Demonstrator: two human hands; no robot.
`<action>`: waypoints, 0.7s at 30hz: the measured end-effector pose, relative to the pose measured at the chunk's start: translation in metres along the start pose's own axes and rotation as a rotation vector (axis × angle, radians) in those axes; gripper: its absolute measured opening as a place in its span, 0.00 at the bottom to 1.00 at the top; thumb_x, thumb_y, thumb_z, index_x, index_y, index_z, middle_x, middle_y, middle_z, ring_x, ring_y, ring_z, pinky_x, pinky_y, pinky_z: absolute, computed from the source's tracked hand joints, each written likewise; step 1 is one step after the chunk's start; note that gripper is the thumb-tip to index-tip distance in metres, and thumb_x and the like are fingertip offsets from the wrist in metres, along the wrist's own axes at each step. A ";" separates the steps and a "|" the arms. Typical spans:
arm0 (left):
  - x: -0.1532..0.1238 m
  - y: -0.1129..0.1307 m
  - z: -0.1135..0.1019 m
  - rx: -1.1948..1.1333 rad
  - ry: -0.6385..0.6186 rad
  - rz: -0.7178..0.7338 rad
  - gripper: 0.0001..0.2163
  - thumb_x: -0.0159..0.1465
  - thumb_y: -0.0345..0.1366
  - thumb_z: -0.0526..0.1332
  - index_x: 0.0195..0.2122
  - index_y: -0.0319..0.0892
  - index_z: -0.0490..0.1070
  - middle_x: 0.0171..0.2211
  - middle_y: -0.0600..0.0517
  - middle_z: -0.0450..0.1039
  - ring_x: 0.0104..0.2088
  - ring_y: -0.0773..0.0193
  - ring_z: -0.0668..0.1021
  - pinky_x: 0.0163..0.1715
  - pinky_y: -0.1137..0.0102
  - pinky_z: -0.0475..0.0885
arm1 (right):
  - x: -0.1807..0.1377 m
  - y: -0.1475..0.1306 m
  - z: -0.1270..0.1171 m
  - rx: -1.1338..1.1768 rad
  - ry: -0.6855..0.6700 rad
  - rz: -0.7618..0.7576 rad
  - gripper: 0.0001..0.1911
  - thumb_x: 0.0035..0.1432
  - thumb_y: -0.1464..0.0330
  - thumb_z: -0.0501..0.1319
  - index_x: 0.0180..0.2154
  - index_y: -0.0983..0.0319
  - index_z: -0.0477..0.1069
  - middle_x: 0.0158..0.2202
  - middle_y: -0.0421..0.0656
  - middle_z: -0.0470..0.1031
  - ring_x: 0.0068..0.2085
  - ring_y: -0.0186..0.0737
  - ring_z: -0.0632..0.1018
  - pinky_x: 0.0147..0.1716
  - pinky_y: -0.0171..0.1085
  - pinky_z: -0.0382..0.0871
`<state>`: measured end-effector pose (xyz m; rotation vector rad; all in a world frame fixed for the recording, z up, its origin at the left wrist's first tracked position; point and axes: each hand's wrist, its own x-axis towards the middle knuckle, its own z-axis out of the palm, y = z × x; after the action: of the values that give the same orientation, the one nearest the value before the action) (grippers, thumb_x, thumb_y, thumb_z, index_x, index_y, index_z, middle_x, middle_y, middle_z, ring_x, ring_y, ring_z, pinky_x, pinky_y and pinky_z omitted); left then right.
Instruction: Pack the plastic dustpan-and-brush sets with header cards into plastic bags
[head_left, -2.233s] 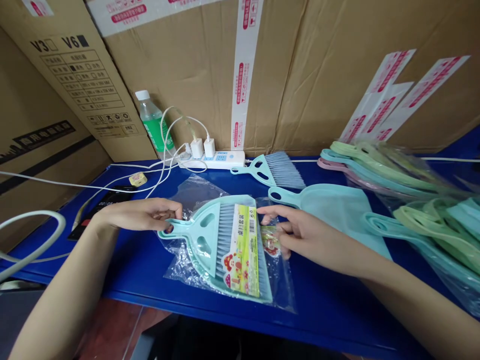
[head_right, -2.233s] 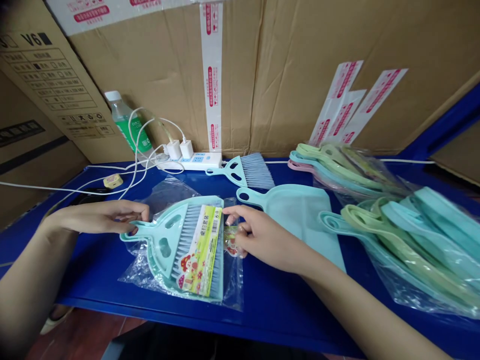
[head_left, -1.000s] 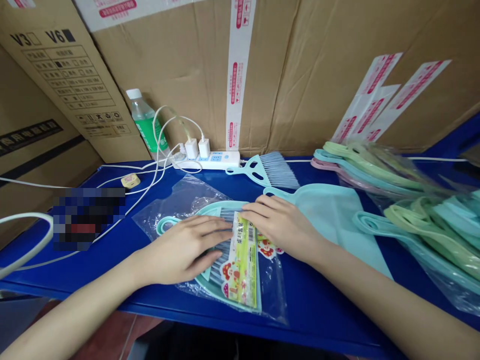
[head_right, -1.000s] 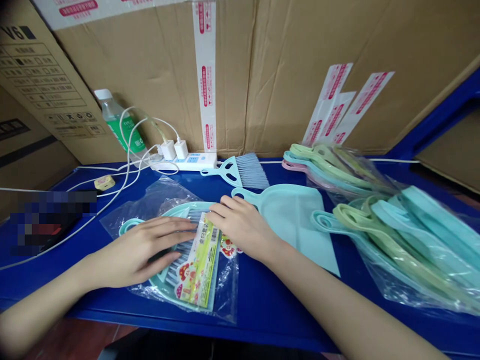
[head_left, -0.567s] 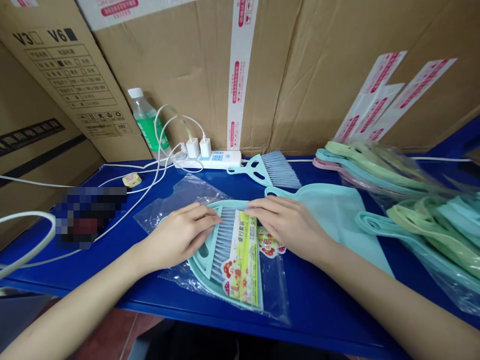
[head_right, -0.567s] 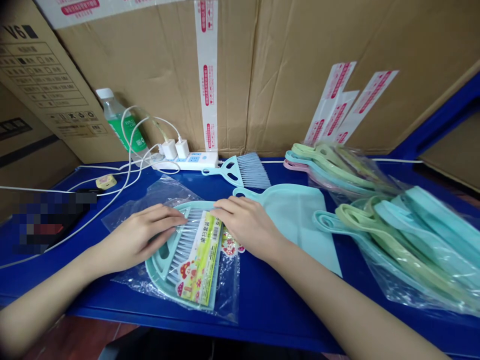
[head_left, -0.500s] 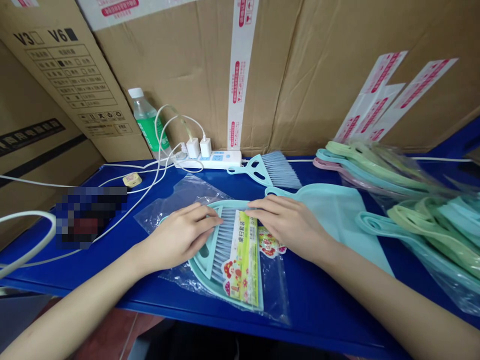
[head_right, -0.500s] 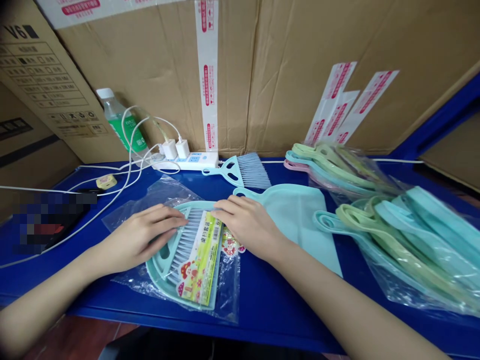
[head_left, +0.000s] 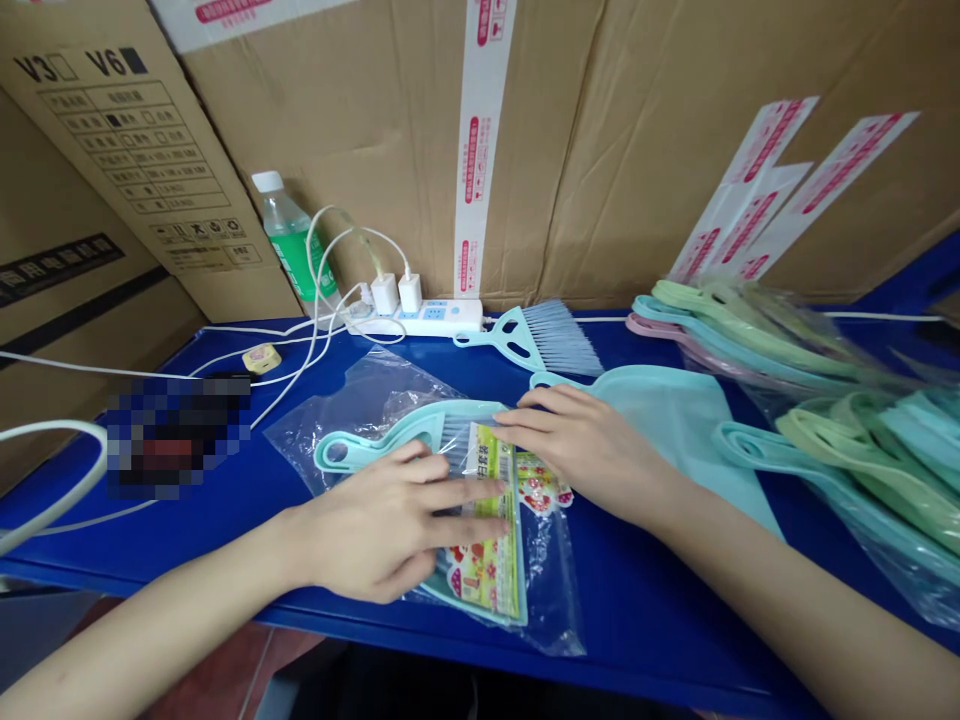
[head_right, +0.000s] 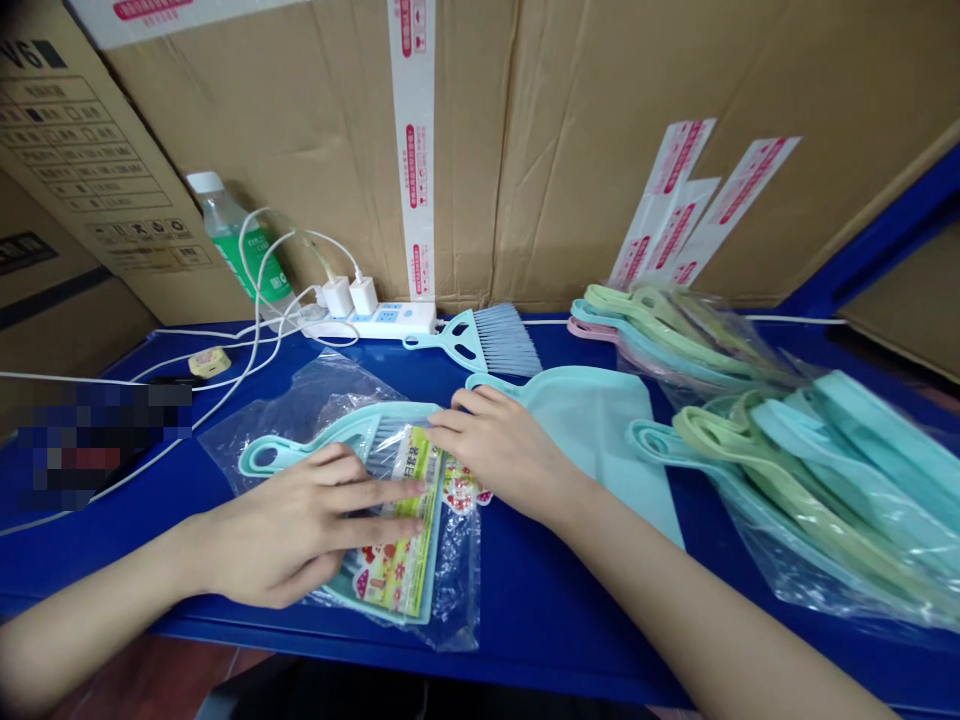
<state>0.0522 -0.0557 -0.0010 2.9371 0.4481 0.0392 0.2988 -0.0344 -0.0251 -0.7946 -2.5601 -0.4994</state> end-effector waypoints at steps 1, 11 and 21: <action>0.000 0.000 0.000 0.002 -0.005 0.004 0.28 0.58 0.28 0.52 0.60 0.45 0.67 0.65 0.51 0.64 0.38 0.55 0.70 0.41 0.58 0.62 | 0.000 0.000 -0.001 -0.006 -0.006 -0.003 0.17 0.61 0.83 0.54 0.40 0.63 0.79 0.41 0.41 0.83 0.39 0.43 0.77 0.37 0.40 0.71; 0.005 0.004 -0.001 -0.001 -0.063 -0.002 0.28 0.58 0.29 0.53 0.61 0.47 0.68 0.65 0.51 0.64 0.38 0.53 0.69 0.40 0.58 0.62 | 0.000 -0.009 -0.001 0.121 -0.096 0.115 0.13 0.66 0.72 0.55 0.45 0.64 0.77 0.42 0.47 0.82 0.40 0.46 0.75 0.37 0.44 0.74; 0.004 0.004 -0.002 -0.030 -0.006 0.098 0.24 0.60 0.27 0.53 0.56 0.47 0.73 0.62 0.50 0.68 0.60 0.48 0.66 0.58 0.53 0.64 | -0.004 -0.006 0.006 0.117 -0.084 0.134 0.11 0.66 0.70 0.57 0.45 0.62 0.78 0.42 0.46 0.81 0.40 0.46 0.73 0.38 0.43 0.72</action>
<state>0.0569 -0.0577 0.0017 2.9264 0.2995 0.0494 0.2965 -0.0386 -0.0334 -0.9553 -2.5624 -0.2769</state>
